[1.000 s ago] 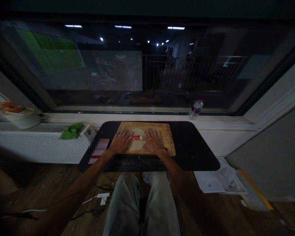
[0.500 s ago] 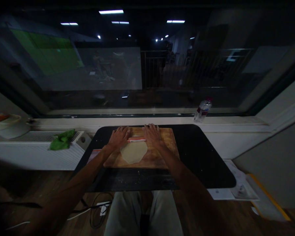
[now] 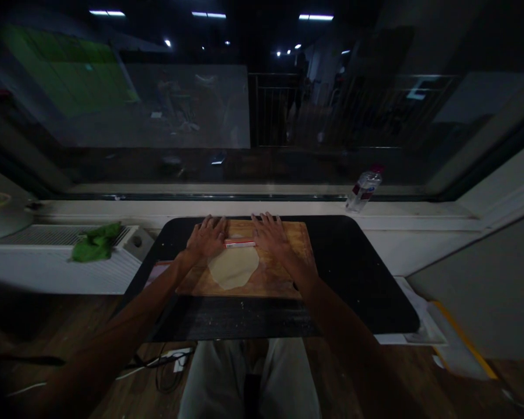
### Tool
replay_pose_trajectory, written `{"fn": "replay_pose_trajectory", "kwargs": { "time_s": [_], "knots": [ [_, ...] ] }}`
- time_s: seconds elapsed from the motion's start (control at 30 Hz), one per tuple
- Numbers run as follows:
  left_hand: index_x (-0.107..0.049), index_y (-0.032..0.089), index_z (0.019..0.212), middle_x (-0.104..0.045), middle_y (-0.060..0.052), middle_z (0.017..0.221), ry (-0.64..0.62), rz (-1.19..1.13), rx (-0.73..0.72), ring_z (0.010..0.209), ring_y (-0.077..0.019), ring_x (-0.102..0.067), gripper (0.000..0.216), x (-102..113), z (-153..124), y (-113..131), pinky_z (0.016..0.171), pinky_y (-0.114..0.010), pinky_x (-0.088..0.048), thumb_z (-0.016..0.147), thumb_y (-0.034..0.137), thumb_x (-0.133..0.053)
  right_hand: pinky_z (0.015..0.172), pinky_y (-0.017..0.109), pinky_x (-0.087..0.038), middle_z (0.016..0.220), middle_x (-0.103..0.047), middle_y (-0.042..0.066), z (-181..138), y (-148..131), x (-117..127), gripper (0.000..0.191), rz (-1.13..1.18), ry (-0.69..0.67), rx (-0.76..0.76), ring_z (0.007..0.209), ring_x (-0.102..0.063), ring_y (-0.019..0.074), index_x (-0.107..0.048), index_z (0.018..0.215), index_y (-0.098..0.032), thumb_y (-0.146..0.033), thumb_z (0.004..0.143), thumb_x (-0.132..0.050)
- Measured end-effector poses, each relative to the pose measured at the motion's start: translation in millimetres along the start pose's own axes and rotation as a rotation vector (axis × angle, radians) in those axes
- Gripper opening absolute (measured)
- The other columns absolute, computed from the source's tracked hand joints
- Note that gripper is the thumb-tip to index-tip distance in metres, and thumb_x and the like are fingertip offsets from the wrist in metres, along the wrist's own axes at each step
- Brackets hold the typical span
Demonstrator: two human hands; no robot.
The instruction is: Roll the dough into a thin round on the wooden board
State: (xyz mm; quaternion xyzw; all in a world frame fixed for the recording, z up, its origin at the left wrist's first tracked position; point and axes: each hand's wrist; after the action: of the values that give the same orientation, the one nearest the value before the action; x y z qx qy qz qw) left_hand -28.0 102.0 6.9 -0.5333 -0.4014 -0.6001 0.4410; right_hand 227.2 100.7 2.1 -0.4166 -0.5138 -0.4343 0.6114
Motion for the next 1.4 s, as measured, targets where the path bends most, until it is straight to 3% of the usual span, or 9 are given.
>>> {"fn": "replay_pose_trajectory", "kwargs": {
  "time_s": [0.13, 0.37, 0.6, 1.0, 1.2, 1.4],
  "knots": [
    [-0.043, 0.017, 0.177, -0.050, -0.019, 0.178, 0.000, 0.005, -0.016, 0.169, -0.0384, -0.038, 0.066, 2.8, -8.6, 1.7, 0.132, -0.061, -0.042, 0.113, 0.034, -0.037, 0.141, 0.061, -0.019, 0.183, -0.044, 0.015, -11.6, -4.3, -2.5, 0.070, -0.006, 0.018, 0.011, 0.172, -0.035, 0.0366, -0.034, 0.183, -0.017, -0.030, 0.114, -0.042],
    [-0.048, 0.014, 0.174, -0.053, -0.020, 0.175, 0.039, 0.002, 0.006, 0.169, -0.0383, -0.038, 0.065, 5.5, -23.8, 8.5, 0.132, -0.060, -0.042, 0.112, 0.031, -0.037, 0.143, 0.062, -0.013, 0.182, -0.045, 0.015, -29.8, -11.5, -6.4, 0.067, 0.008, 0.093, -0.005, 0.173, -0.032, 0.0336, -0.039, 0.180, -0.014, -0.029, 0.114, -0.038],
    [-0.045, 0.014, 0.175, -0.052, -0.021, 0.177, 0.072, -0.002, 0.008, 0.170, -0.0386, -0.038, 0.065, 7.3, -37.9, 13.8, 0.131, -0.061, -0.043, 0.113, 0.031, -0.037, 0.142, 0.061, -0.016, 0.179, -0.049, 0.018, -42.8, -17.6, -9.4, 0.064, -0.011, 0.117, -0.035, 0.173, -0.032, 0.0348, -0.044, 0.177, -0.010, -0.030, 0.117, -0.036],
    [-0.047, 0.012, 0.174, -0.051, -0.021, 0.178, 0.080, -0.006, 0.007, 0.169, -0.0366, -0.043, 0.065, 5.0, -65.5, 20.7, 0.129, -0.056, -0.046, 0.114, 0.032, -0.033, 0.138, 0.051, -0.032, 0.176, -0.052, 0.021, -77.3, -33.5, -0.6, 0.063, -0.001, 0.099, -0.059, 0.165, -0.049, 0.0328, -0.049, 0.174, -0.008, -0.032, 0.119, -0.031],
    [-0.054, 0.016, 0.171, -0.058, -0.019, 0.173, 0.068, -0.014, -0.049, 0.163, -0.0346, -0.050, 0.061, -0.1, -84.9, 17.7, 0.132, -0.054, -0.043, 0.114, 0.033, -0.037, 0.140, 0.051, -0.029, 0.178, -0.048, 0.022, -98.3, -34.0, 0.2, 0.063, -0.011, 0.082, -0.006, 0.168, -0.045, 0.0317, -0.047, 0.175, -0.006, -0.034, 0.120, -0.031],
    [-0.076, 0.028, 0.142, -0.067, -0.012, 0.165, -0.125, -0.066, -0.088, 0.150, -0.0347, -0.063, 0.046, 17.3, -65.1, 8.1, 0.115, -0.059, -0.058, 0.114, 0.033, -0.041, 0.136, 0.042, -0.035, 0.171, -0.060, 0.015, -90.2, -23.5, 16.2, 0.053, 0.068, -0.053, 0.037, 0.162, -0.052, 0.0251, -0.063, 0.165, -0.017, -0.032, 0.122, -0.036]
  ]
}}
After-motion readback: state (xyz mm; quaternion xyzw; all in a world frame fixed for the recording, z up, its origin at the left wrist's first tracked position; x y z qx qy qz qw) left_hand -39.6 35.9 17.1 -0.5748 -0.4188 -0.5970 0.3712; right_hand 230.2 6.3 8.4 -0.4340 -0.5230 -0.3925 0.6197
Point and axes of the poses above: each hand's wrist, its own z-axis towards the middle knuckle, its own x-axis out of the back of the hand, y = z × x
